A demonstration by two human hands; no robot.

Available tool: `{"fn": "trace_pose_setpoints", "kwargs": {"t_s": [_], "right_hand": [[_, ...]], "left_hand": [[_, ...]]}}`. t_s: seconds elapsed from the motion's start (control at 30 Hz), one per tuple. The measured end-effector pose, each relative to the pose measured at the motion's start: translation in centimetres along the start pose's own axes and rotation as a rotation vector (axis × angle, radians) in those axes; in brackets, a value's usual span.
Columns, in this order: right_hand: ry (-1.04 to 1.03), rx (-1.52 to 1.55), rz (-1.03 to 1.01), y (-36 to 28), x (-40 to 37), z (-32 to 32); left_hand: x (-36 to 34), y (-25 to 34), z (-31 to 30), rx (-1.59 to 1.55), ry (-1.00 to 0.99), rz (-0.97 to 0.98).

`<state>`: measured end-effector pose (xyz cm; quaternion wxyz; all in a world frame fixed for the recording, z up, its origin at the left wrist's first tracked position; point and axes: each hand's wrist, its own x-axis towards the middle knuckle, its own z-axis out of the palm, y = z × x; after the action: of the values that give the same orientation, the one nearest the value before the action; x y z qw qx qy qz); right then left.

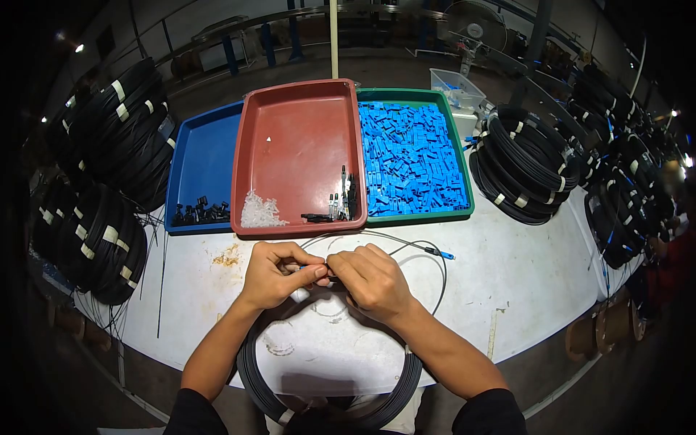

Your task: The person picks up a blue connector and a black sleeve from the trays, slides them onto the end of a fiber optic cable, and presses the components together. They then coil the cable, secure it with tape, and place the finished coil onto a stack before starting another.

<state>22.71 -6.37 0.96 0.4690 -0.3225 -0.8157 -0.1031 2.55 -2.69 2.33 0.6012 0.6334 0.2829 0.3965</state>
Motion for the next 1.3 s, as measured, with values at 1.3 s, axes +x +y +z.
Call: {"fn": "trace_pose_setpoints", "kwargs": {"t_s": [1.3], "right_hand": [[-0.064,0.11,0.059,0.9,-0.5,0.5]], "left_hand": [[-0.2,-0.2,-0.3,0.556,0.032,0.34]]}}
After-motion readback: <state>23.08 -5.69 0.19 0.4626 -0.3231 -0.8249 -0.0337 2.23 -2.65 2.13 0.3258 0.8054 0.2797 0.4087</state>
